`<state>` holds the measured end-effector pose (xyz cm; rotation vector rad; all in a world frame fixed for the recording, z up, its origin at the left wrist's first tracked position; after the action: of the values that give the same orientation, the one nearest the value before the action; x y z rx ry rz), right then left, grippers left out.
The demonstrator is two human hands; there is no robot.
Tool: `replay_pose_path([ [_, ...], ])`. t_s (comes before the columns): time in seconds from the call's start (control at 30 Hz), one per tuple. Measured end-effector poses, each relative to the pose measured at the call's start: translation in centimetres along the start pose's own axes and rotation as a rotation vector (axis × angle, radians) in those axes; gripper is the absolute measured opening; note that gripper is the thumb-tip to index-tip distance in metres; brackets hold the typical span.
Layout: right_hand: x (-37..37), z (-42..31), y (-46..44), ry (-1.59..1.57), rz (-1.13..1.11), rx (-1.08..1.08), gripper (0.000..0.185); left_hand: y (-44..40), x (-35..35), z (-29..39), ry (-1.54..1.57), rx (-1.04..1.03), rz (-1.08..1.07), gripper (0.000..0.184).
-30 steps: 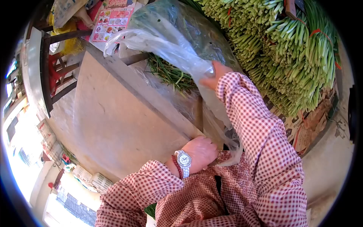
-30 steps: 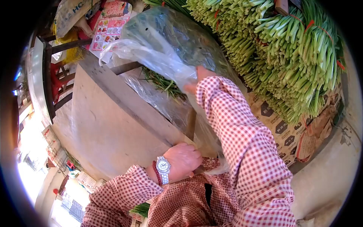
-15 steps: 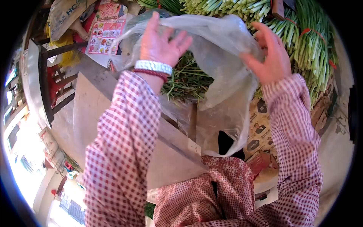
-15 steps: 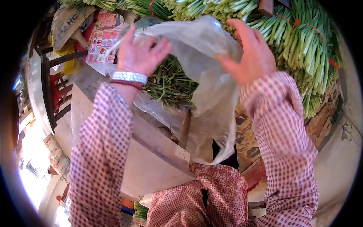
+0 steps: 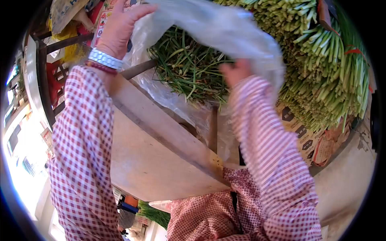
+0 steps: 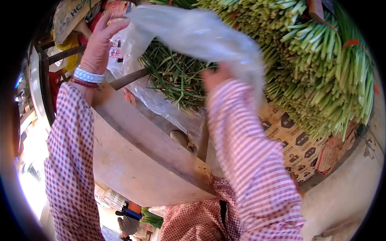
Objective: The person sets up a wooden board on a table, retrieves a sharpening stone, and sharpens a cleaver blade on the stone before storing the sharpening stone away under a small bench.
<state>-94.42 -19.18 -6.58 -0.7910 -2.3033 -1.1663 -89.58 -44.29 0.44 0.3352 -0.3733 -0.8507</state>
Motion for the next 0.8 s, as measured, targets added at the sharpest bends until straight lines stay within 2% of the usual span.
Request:
replay_pose_path([
  [0.1,2.8,3.8,-1.3,-0.189,-0.114,-0.241,0.051,1.3,1.1,0.4,-0.031,0.01,-0.016,0.066],
  [0.17,3.6,4.6,-1.8,-0.315,-0.178,-0.394,0.049,2.4,0.9,1.6,-0.216,-0.141,-0.141,0.063],
  [0.2,3.0,3.2,-0.9,-0.282,-0.256,-0.318,0.044,2.8,1.7,1.9,-0.369,-0.311,-0.142,0.054],
  [0.23,2.1,1.4,0.4,-0.249,-0.335,-0.243,0.038,3.8,2.7,2.3,-0.37,-0.316,-0.137,0.054],
  [0.3,-0.7,-1.4,1.0,-0.188,-0.458,-0.032,0.028,6.6,5.5,3.0,-0.404,-0.267,0.016,0.043],
  [0.37,-1.5,-5.9,1.1,-0.13,-0.422,0.149,0.03,9.4,9.6,4.0,-0.712,-0.409,0.154,0.035],
  [0.43,-1.8,-10.5,0.7,-0.25,-0.345,0.314,0.022,12.8,13.6,3.9,-0.832,-0.419,0.267,0.036],
  [0.5,-2.4,-14.8,-1.0,-0.269,-0.201,0.468,0.021,15.8,14.7,2.7,-0.799,-0.407,0.273,0.042],
  [0.57,-2.7,-19.2,-2.6,-0.145,0.008,0.618,0.027,18.0,14.9,0.4,-0.76,-0.39,0.295,0.048],
  [0.6,-3.3,-21.0,-3.5,-0.133,-0.003,0.64,0.027,18.7,14.1,-1.4,-0.811,-0.344,0.294,0.055],
  [0.63,-3.9,-22.7,-4.3,-0.005,0.044,0.694,0.042,18.9,13.5,-2.6,-0.859,-0.295,0.29,0.063],
  [0.67,-4.7,-24.6,-5.1,0.123,0.092,0.747,0.057,18.8,13.5,-2.9,-0.848,-0.286,0.317,0.063],
  [0.73,-6.9,-26.9,-7.4,0.458,-0.046,0.7,0.076,18.8,13.8,-3.1,-0.885,-0.323,0.312,0.074],
  [0.8,-10.2,-27.2,-11.5,0.703,-0.138,0.742,0.089,19.1,14.7,-3.2,-0.888,-0.294,0.304,0.076],
])
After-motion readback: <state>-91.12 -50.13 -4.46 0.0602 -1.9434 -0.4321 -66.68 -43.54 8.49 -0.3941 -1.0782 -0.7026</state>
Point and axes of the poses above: each hand's wrist, its own y-axis away from the middle knuckle, its own x-axis out of the back of the hand, z = x × y, the point moved 5 cm from there along -y, towards the middle knuckle, and after that the axes turned 9 degrees about y, right-handed, at the moved point
